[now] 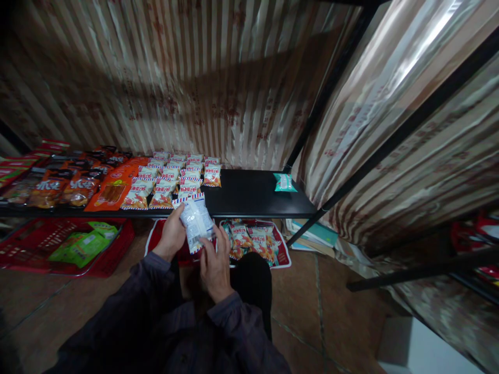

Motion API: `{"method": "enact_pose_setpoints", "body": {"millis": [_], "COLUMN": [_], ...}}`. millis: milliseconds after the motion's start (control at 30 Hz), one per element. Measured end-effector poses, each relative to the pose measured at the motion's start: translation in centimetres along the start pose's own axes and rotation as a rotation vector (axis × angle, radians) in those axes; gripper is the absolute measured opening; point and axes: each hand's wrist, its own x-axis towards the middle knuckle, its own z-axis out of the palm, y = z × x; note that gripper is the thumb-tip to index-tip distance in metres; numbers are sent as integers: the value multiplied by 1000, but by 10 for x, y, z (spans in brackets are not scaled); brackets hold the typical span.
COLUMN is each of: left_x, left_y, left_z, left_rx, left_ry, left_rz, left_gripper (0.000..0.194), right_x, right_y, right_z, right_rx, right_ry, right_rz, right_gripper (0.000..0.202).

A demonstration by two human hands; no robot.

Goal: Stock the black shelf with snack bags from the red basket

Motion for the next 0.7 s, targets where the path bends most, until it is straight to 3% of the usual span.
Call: {"method": "enact_pose_setpoints", "body": {"millis": [67, 133, 233, 300, 433, 700], "left_x": [4, 7, 7, 5, 0, 0], "left_y": [1, 3, 3, 3, 1, 4], "left_z": [-1, -1, 1, 1, 2, -1], "left_rx": [-13, -30, -78, -105, -119, -109], "left_ry": [32, 54, 72, 76, 51, 52], "left_rz": [-20, -33, -70, -108, -141, -115], "left_gripper": [20, 18, 17, 18, 21, 18], "right_x": [-5, -8, -5, 2, 14, 10], "right_y": [5, 9, 8, 3, -7, 1], "right_z": [2, 4, 6, 6, 4, 9], "right_rx": [120, 328, 780, 1023, 1188, 1162], "right_ry": [78, 140, 124, 86, 86, 163], "right_rz": [145, 389, 836, 1020, 1108, 1145], "right_gripper": [25, 26, 38, 38, 39, 32]}}
